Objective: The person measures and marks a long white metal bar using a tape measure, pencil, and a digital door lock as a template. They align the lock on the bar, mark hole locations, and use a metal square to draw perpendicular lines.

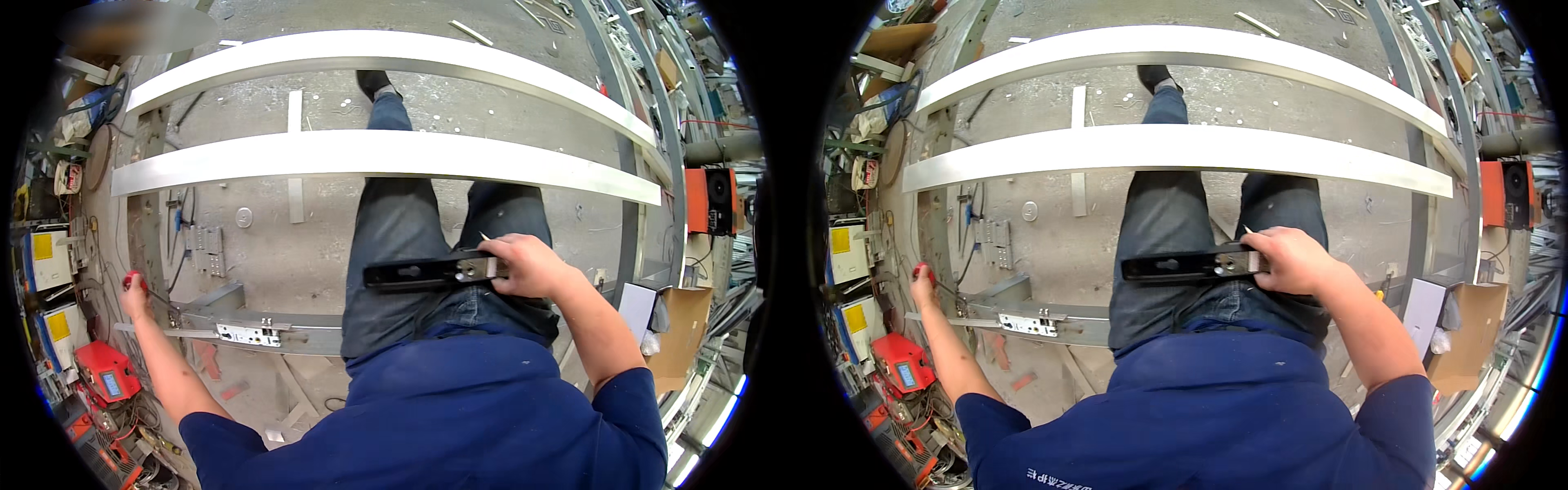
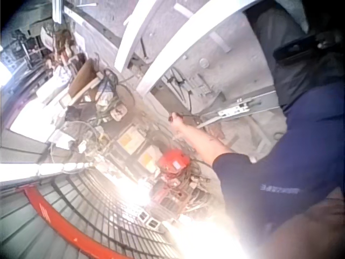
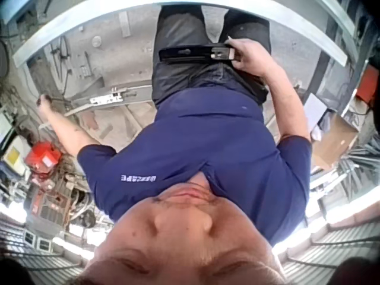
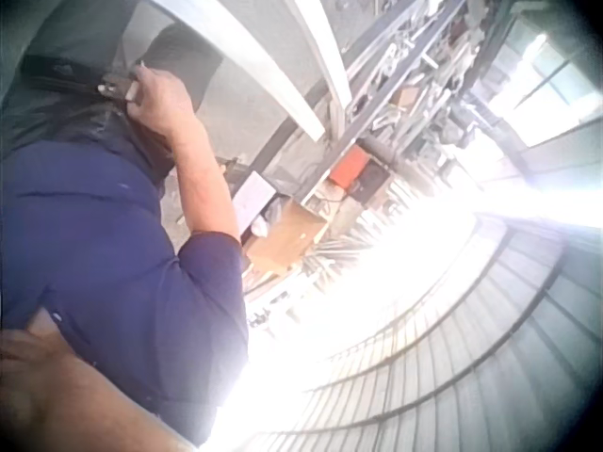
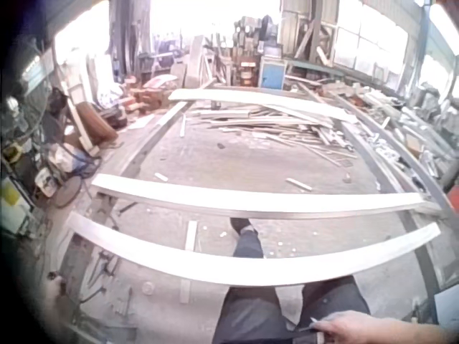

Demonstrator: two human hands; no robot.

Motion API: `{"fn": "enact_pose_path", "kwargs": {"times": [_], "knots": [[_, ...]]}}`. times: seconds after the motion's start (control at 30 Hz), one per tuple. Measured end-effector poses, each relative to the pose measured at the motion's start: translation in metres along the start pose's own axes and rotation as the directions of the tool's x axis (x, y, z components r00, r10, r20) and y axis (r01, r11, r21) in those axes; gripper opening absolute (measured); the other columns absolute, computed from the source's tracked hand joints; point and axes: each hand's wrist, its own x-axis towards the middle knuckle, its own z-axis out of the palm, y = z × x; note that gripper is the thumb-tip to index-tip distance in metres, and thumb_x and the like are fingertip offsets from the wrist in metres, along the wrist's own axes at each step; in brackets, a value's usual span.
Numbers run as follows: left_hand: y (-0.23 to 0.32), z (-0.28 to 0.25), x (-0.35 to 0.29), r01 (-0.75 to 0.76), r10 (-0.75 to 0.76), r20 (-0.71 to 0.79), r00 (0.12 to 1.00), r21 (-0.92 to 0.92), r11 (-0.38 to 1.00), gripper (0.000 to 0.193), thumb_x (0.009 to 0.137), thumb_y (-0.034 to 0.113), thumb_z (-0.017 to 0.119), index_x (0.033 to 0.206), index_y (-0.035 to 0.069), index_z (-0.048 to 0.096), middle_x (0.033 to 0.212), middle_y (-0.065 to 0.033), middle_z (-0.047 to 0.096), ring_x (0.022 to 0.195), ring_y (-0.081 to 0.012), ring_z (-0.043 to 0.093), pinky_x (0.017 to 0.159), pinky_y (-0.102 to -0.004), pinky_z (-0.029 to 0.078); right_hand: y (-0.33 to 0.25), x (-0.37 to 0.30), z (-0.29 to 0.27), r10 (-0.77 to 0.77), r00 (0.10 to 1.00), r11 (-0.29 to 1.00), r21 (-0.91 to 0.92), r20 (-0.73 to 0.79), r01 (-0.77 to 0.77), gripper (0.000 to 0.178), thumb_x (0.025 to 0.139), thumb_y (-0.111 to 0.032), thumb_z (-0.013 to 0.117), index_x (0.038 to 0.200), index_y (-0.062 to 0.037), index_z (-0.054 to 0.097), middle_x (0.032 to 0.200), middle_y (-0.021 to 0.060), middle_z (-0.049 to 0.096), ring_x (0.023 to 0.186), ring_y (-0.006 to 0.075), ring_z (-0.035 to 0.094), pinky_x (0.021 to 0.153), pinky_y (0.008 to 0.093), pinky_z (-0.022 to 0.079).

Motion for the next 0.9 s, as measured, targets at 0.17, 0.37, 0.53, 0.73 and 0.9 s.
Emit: {"fn": "enact_pose_path", "kwargs": {"times": [0.17, 0.37, 0.53, 0.73, 0.9], "knots": [[0.046, -0.017, -0.029, 0.045, 0.206, 0.318, 0.926, -0.633, 0.773, 0.053, 0.089, 0.027, 0.075, 0.134, 0.003, 0.059, 0.126, -0.0117, 0.064, 0.114, -0.027, 0.06, 0.097, -0.0454, 0.051, 0.002, 0.021, 0.009, -0.048, 0.999, 0.999, 0.018, 0.022, 0.048, 0.048, 0.074, -0.012, 0.074, 0.12, -0.0024, 0.064, 0.098, 0.0166, 0.069, 0.098, 0.0373, 0.067, 0.087, 0.046, 0.055], [0.164, 0.089, -0.22, 0.56, 0.314, 0.64, 0.701, -0.767, 0.314, 0.037, 0.099, 0.026, 0.064, 0.126, 0.001, 0.059, 0.133, -0.0186, 0.06, 0.115, -0.0363, 0.062, 0.1, -0.0491, 0.052, 0.003, 0.011, 0.016, -0.132, 0.991, 0.991, -0.037, -0.029, 0.131, 0.053, 0.076, -0.013, 0.076, 0.126, -0.0031, 0.064, 0.111, 0.0158, 0.072, 0.107, 0.0361, 0.067, 0.095, 0.0448, 0.054], [0.197, 0.137, -0.307, 0.279, 0.364, 0.733, 0.575, -0.594, 0.755, 0.037, 0.096, 0.028, 0.067, 0.124, 0.005, 0.06, 0.137, -0.0186, 0.059, 0.105, -0.0314, 0.068, 0.081, -0.0392, 0.059, 0.002, 0.006, 0.006, -0.138, 0.99, 0.99, 0.024, -0.028, 0.139, 0.057, 0.078, -0.022, 0.082, 0.128, -0.0047, 0.063, 0.11, 0.0172, 0.072, 0.107, 0.0371, 0.067, 0.095, 0.0451, 0.054], [0.248, 0.173, -0.411, -0.121, 0.472, 0.851, 0.231, -0.456, 0.882, 0.053, 0.09, 0.024, 0.07, 0.137, 0.003, 0.057, 0.134, -0.0162, 0.063, 0.106, -0.0212, 0.066, 0.093, -0.0329, 0.054, 0.014, -0.011, -0.001, -0.017, 0.999, 0.988, 0.155, -0.035, 0.022, 0.066, 0.074, -0.03, 0.089, 0.13, -0.0053, 0.063, 0.108, 0.0177, 0.071, 0.104, 0.0377, 0.068, 0.091, 0.044, 0.055], [0.273, 0.194, -0.445, -0.11, 0.468, 0.88, 0.087, -0.458, 0.882, 0.055, 0.091, 0.016, 0.068, 0.141, -0.002, 0.053, 0.12, -0.0111, 0.069, 0.104, -0.014, 0.062, 0.094, -0.0292, 0.049, 0.024, -0.013, -0.009, 0.013, 0.994, 0.976, 0.217, -0.111, 0.011, 0.064, 0.076, -0.025, 0.089, 0.131, -0.0054, 0.062, 0.119, 0.0154, 0.072, 0.108, 0.0368, 0.067, 0.095, 0.043, 0.054]]}}
